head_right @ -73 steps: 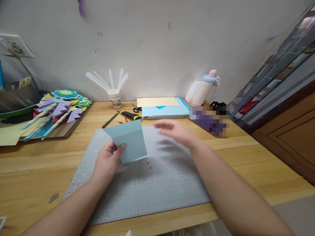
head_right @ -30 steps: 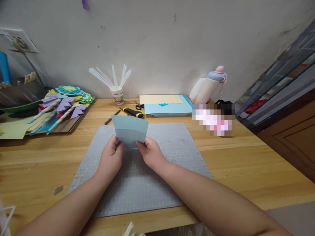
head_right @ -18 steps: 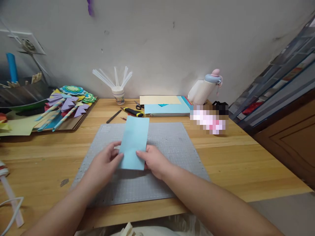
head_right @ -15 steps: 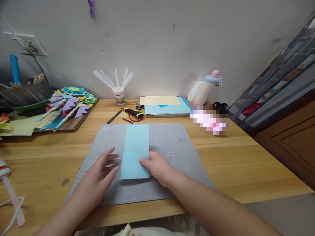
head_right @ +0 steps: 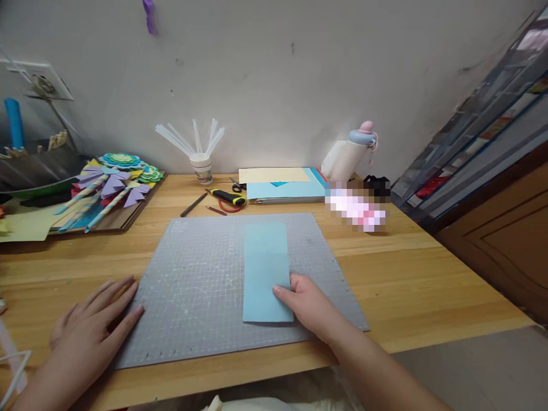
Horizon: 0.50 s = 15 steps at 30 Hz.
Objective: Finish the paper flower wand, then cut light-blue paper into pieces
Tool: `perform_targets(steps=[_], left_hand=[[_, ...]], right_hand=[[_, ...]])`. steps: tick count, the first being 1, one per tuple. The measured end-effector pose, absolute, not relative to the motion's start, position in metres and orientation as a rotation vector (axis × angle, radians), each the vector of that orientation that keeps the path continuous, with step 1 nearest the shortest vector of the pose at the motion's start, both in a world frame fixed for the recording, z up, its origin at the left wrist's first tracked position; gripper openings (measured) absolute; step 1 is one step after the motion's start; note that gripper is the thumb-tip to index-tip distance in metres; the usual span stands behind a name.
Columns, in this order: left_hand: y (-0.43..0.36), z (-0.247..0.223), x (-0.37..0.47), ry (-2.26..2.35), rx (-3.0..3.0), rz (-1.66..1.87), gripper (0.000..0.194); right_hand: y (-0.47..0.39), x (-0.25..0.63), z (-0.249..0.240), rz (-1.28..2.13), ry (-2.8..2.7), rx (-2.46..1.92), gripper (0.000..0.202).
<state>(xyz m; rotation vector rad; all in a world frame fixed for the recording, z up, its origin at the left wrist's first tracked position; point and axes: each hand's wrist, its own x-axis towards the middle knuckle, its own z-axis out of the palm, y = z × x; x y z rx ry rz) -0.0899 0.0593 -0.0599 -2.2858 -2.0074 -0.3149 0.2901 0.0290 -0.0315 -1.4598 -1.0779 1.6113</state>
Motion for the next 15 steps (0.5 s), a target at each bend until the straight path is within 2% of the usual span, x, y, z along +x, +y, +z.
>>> perform_targets(steps=[15], left_hand=[[0.047, -0.067, -0.086, -1.91, -2.386, -0.557, 0.048]], right_hand=[[0.025, 0.316, -0.031, 1.557, -1.047, -1.562, 0.038]])
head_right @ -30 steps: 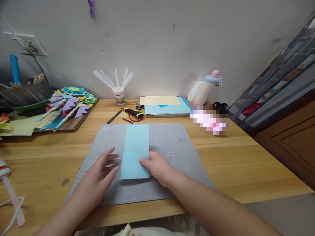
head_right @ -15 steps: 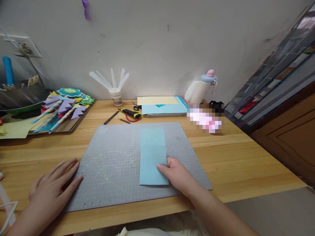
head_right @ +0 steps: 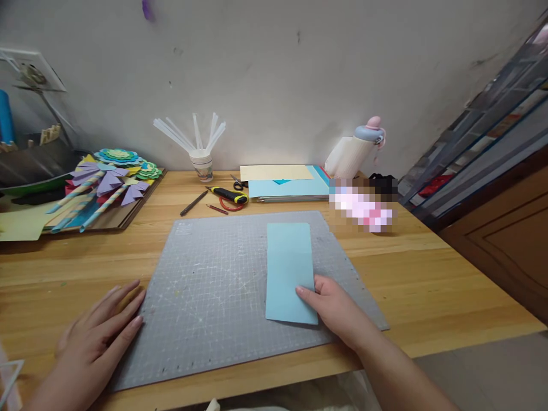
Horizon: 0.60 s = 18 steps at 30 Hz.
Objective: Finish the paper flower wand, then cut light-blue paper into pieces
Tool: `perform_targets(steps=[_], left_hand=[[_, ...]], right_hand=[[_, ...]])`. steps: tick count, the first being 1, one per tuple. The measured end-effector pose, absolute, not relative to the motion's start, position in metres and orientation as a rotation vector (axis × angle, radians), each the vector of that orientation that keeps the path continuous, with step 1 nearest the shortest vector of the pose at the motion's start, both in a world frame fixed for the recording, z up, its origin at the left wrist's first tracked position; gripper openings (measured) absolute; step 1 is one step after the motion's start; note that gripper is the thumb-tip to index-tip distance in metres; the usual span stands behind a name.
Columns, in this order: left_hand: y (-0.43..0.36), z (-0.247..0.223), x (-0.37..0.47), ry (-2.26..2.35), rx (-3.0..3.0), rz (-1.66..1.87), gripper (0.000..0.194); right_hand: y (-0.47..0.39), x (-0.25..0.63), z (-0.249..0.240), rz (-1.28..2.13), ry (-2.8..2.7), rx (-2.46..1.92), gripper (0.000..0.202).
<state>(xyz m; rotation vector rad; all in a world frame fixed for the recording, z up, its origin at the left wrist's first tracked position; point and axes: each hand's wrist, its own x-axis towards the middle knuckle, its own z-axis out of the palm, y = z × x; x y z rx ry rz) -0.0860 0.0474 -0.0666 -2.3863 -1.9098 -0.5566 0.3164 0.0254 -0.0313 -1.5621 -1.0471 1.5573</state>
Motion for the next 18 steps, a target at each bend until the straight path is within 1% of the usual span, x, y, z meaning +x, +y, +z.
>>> perform_targets(steps=[7, 12, 14, 18], left_hand=[[0.044, -0.063, -0.075, -1.936, -2.35, -0.535, 0.047], [0.039, -0.057, -0.067, -1.943, -2.323, -0.53, 0.046], [0.032, -0.054, -0.062, -1.991, -2.297, -0.643, 0.045], [0.02, -0.045, -0.052, -2.255, -2.292, -1.031, 0.038]], right_hand=[[0.028, 0.32, -0.028, 1.608, -1.02, -1.57, 0.034], [0.035, 0.289, -0.026, 1.728, -1.032, -1.52, 0.034], [0.039, 0.264, -0.025, 1.823, -1.034, -1.475, 0.035], [0.051, 0.21, -0.019, 1.997, -1.031, -1.38, 0.035]])
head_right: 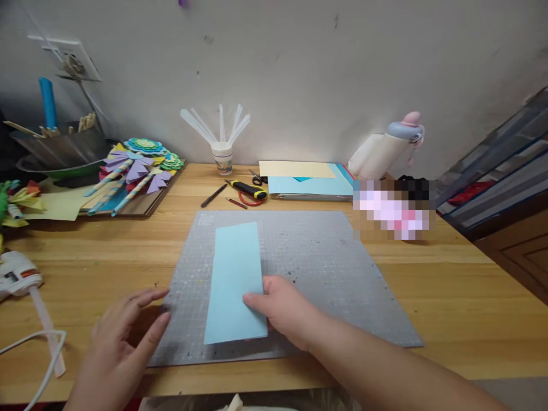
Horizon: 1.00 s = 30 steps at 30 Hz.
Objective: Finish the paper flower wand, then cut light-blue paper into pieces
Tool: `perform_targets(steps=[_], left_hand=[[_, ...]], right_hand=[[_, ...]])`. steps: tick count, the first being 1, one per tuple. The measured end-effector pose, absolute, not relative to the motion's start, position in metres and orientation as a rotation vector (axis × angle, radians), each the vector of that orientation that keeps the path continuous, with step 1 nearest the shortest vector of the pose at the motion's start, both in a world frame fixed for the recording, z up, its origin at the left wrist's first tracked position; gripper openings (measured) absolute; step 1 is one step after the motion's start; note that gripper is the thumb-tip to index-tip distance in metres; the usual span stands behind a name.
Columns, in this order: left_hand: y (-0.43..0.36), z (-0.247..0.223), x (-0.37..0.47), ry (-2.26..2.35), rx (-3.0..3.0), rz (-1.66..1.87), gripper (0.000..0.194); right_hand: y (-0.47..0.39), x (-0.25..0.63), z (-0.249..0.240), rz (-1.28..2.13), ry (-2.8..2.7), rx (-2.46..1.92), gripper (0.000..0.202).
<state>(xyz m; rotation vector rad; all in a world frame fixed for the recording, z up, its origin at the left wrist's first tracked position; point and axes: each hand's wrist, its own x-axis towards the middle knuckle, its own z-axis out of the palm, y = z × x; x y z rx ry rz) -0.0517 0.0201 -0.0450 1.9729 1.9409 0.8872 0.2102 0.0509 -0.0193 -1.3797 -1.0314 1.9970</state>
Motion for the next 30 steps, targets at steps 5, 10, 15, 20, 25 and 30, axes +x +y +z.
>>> perform_targets(steps=[5, 10, 15, 20, 25, 30], left_hand=[[0.027, -0.034, -0.041, 1.672, 1.478, 0.855, 0.037], [0.042, -0.022, -0.035, 1.598, 1.283, 0.844, 0.036], [0.048, -0.02, -0.034, 1.589, 1.385, 0.754, 0.036], [0.054, -0.021, -0.043, 1.634, 1.557, 0.688, 0.033], [0.058, -0.023, -0.056, 1.604, 1.761, 0.547, 0.034], [0.06, -0.028, -0.063, 1.564, 2.057, 0.433, 0.029]], right_hand=[[0.063, 0.172, -0.011, 2.009, -1.062, -1.306, 0.036], [0.067, 0.167, -0.016, 1.988, -1.071, -1.205, 0.039], [0.069, 0.172, -0.022, 1.984, -0.958, -1.257, 0.05], [0.084, 0.189, -0.023, 1.917, -0.948, -1.248, 0.048], [0.114, 0.236, -0.021, 1.651, -1.325, -1.673, 0.042], [0.124, 0.272, -0.011, 0.557, -1.856, -2.237, 0.035]])
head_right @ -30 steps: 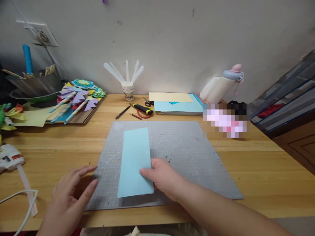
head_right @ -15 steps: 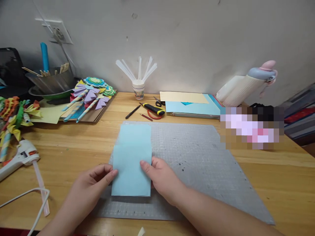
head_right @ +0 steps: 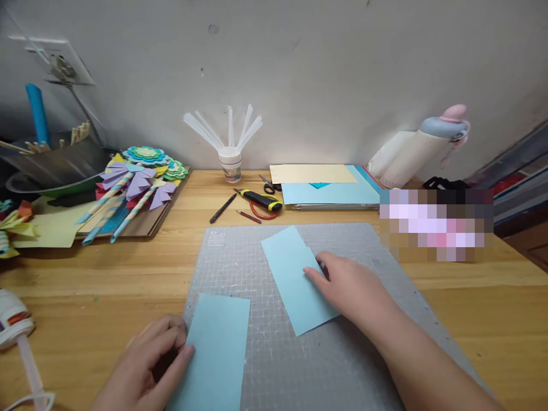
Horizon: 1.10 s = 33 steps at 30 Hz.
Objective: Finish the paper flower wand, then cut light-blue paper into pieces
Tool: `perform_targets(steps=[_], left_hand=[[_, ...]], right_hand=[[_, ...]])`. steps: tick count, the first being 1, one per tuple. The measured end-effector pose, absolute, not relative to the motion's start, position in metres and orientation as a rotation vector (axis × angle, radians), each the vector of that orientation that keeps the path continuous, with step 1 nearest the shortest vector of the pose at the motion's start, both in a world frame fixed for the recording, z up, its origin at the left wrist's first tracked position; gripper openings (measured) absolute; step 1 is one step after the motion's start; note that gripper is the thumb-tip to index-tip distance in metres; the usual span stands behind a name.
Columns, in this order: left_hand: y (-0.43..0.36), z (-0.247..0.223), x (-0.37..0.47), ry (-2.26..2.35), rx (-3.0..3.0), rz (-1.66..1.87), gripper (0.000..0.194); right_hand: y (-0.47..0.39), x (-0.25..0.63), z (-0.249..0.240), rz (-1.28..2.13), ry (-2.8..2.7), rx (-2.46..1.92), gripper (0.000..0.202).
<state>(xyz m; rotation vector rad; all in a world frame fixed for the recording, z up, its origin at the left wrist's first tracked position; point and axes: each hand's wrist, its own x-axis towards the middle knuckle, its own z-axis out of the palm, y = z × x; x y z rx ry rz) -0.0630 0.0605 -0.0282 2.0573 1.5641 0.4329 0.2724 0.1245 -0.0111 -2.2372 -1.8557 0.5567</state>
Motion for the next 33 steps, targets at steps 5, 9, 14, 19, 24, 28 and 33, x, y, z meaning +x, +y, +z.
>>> perform_targets(steps=[5, 9, 14, 19, 24, 28, 33], left_hand=[[0.065, -0.034, -0.068, 1.472, 2.209, 0.466, 0.023], [0.066, -0.035, -0.068, 1.463, 2.267, 0.498, 0.02], [0.064, -0.036, -0.067, 1.458, 2.255, 0.51, 0.019], [0.064, -0.038, -0.068, 1.457, 2.23, 0.496, 0.022], [0.061, -0.034, -0.065, 1.506, 2.165, 0.486, 0.027], [0.056, -0.032, -0.06, 1.576, 2.134, 0.506, 0.028], [0.053, -0.034, -0.056, 1.628, 2.045, 0.556, 0.029]], right_hand=[[0.165, 0.236, 0.011, 0.385, -2.089, -1.821, 0.023], [0.237, 0.186, 0.002, 0.406, -2.304, -1.451, 0.011], [0.289, 0.158, -0.023, 0.579, -2.259, -1.414, 0.017], [0.268, 0.17, -0.007, 0.817, -2.004, -1.35, 0.017], [0.208, 0.189, 0.005, 1.097, -1.5, -1.237, 0.022], [0.161, 0.188, -0.004, 1.501, -0.964, -1.041, 0.025], [0.123, 0.174, -0.016, 1.326, -1.617, -1.139, 0.018]])
